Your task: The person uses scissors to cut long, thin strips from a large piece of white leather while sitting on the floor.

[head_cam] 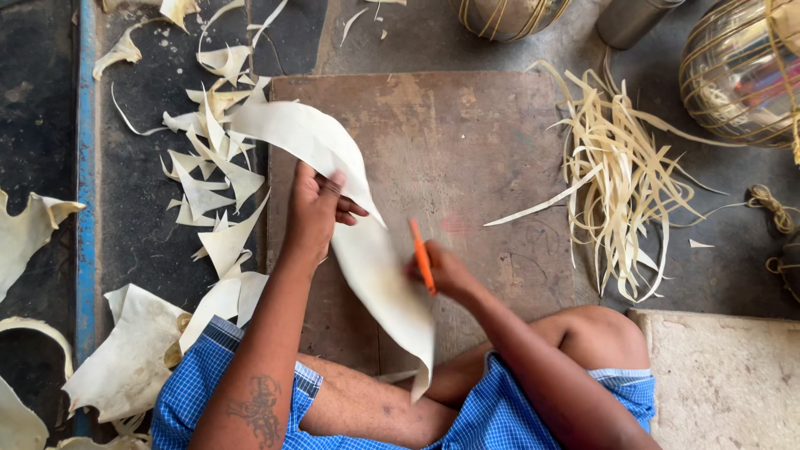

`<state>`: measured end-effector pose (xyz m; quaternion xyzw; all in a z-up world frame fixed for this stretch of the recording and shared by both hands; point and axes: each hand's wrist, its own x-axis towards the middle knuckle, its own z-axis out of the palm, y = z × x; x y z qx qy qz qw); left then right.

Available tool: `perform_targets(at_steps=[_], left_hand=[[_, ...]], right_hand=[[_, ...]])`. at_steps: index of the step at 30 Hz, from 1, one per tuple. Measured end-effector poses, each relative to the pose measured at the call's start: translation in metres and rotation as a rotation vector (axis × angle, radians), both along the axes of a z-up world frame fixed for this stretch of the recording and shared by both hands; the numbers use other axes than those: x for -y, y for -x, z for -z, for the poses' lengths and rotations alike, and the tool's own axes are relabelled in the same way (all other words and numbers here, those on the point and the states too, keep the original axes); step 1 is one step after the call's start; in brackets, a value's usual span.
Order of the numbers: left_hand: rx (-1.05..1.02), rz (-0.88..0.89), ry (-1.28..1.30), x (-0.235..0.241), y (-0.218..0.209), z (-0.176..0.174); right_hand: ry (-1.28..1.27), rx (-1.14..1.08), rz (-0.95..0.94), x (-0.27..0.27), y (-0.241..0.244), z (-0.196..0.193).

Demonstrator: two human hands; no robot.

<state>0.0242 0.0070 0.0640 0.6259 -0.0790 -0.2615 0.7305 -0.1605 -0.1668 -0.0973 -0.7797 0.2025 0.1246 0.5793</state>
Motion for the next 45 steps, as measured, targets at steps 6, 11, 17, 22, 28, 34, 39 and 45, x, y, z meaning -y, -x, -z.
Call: perform_targets(at_steps=[6, 11, 17, 22, 28, 34, 39, 45], left_hand=[[0.045, 0.169, 0.07, -0.007, 0.002, 0.035], [-0.073, 0.238, -0.165, 0.007, 0.01, 0.08], [-0.23, 0.324, -0.468, 0.01, 0.022, 0.114], [-0.199, 0.205, -0.378, 0.029, 0.02, 0.107], [0.137, -0.116, -0.431, 0.107, -0.03, 0.063], [0.008, -0.009, -0.79, 0.171, -0.065, 0.094], [0.067, 0.004, -0.374, 0.161, -0.065, 0.131], [0.256, 0.242, -0.239, 0.129, 0.016, 0.04]], right_hand=[[-0.305, 0.085, 0.203, 0.005, -0.008, -0.024], [-0.615, 0.182, 0.403, 0.017, -0.011, -0.066], [-0.393, 0.109, 0.356, 0.02, -0.013, -0.045], [-0.379, 0.12, 0.431, 0.029, -0.016, -0.046], [-0.404, 0.165, 0.5, 0.045, -0.016, -0.06], [-0.391, 0.17, 0.575, 0.07, -0.022, -0.049], [-0.503, 0.219, 0.648, 0.081, -0.025, -0.041], [-0.758, 0.387, 0.608, 0.072, -0.025, -0.063]])
